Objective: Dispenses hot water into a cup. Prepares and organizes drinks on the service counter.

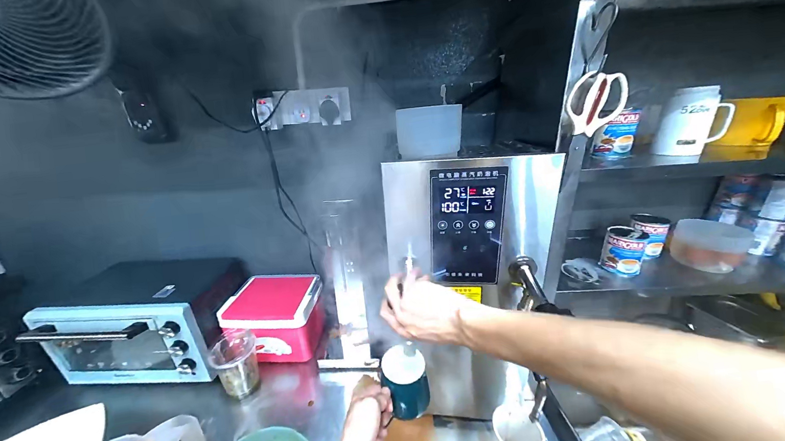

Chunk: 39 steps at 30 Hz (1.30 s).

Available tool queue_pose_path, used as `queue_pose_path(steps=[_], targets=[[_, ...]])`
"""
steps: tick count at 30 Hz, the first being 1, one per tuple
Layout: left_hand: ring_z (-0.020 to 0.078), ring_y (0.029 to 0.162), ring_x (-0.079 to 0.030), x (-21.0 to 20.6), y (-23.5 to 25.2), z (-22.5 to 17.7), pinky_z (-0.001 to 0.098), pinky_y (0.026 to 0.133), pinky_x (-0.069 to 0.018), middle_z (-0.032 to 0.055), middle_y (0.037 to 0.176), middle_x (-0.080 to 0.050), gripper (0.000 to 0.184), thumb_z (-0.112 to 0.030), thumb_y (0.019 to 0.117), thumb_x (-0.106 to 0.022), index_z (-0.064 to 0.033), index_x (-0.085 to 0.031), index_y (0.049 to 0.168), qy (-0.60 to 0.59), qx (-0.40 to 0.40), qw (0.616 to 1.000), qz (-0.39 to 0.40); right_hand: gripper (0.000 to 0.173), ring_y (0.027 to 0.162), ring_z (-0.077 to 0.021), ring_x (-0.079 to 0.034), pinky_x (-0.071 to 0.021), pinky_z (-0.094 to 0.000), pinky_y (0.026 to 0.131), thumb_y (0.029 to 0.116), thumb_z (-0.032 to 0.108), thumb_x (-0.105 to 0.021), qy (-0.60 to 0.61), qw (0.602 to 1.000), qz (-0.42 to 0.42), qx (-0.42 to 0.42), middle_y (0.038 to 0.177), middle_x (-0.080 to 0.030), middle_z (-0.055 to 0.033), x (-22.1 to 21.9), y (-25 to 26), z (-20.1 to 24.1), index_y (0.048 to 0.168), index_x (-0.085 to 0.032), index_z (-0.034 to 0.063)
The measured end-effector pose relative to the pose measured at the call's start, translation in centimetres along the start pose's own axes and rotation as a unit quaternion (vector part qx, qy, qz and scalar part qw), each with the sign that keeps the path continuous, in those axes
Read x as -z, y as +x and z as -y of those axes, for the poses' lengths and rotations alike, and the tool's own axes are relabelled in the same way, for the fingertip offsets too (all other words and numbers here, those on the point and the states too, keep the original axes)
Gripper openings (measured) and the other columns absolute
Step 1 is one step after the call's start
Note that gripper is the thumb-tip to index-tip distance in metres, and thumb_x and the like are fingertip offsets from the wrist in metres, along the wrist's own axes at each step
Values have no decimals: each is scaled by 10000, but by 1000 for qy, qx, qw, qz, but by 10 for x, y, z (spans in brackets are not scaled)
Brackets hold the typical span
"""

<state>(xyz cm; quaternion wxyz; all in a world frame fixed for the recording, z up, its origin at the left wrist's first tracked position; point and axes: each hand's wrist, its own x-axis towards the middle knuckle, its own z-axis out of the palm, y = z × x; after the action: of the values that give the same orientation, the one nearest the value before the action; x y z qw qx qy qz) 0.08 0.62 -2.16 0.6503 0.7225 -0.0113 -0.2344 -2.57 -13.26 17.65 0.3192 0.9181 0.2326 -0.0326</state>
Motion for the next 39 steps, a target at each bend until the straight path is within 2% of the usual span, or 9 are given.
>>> queue_pose_path(steps=[6, 11, 17, 19, 23, 26, 29, 34, 39], targets=[[75, 471, -428, 0, 4, 0, 215, 444, -365, -16, 610, -486, 253, -135, 1072, -452, -73, -582, 864, -8, -1, 1000, -3, 591, 1011, -316, -715, -584, -446, 853, 1067, 407, -448, 418, 799, -103, -420, 1122, -683, -167, 0, 10, 36, 1515, -374, 29], [80, 465, -427, -4, 5, -1, 220, 431, -357, -3, 618, -498, 251, -147, 1074, -452, -63, -585, 878, -37, -2, 999, -24, 661, 864, -445, -698, -619, -527, 686, 1074, 547, -444, 897, 146, -163, -383, 1275, -548, -331, 18, -7, 51, 1518, -355, 65], [87, 450, -419, 2, 3, -2, 226, 427, -362, -1, 591, -477, 275, -153, 1076, -450, -62, -571, 847, -50, 7, 997, -55, 785, 1469, -426, -374, -408, -540, 1131, 935, 393, -693, 389, 792, -225, -415, 1664, -237, -256, -1, -12, 62, 1622, -339, 254], [92, 449, -415, 3, 4, 0, 228, 426, -354, 0, 593, -470, 300, -169, 1085, -447, -63, -569, 833, -37, 5, 997, -73, 671, 1459, -542, -318, -405, -591, 1114, 1020, 312, -586, 305, 880, -112, -347, 1669, -142, -318, -3, -4, 55, 1629, -309, 273], [100, 447, -401, 9, 0, -2, 241, 430, -342, 0, 585, -457, 317, -170, 1075, -461, -73, -561, 791, -30, 3, 993, -116, 497, 1077, -415, -686, -566, -511, 880, 1091, 269, -410, 331, 879, -41, -341, 1397, -547, -274, 10, -1, 39, 1552, -387, 85], [93, 436, -372, 15, -10, -7, 239, 422, -317, -8, 564, -436, 348, -171, 1079, -460, -85, -537, 751, -40, -9, 990, -136, 540, 1061, -250, -708, -558, -419, 911, 1060, 477, -445, 567, 685, -126, -439, 1122, -715, -141, 6, -1, 39, 1374, -546, 49], [95, 436, -382, 25, -19, -16, 238, 422, -326, -1, 564, -448, 346, -165, 1078, -468, -77, -548, 753, -54, -26, 987, -151, 559, 880, -382, -720, -625, -491, 731, 1102, 417, -457, 846, 241, -235, -414, 1178, -612, -316, 5, 5, 50, 1412, -466, -48], [91, 457, -398, 41, -53, -29, 242, 439, -338, -4, 580, -464, 330, -154, 1074, -464, -73, -563, 770, -57, -51, 983, -166, 560, 1134, -369, -661, -577, -503, 917, 1016, 364, -658, 818, 229, -274, -451, 1288, -601, -283, 6, 18, 55, 1364, -526, -55], [80, 429, -380, 50, -102, -47, 219, 414, -321, -6, 559, -457, 335, -127, 1072, -448, -75, -549, 757, -89, -63, 980, -167, 469, 1202, -366, -606, -591, -459, 922, 1082, 237, -527, 896, -163, -323, -258, 1423, -472, -249, 6, 7, 51, 1477, -397, 19]])
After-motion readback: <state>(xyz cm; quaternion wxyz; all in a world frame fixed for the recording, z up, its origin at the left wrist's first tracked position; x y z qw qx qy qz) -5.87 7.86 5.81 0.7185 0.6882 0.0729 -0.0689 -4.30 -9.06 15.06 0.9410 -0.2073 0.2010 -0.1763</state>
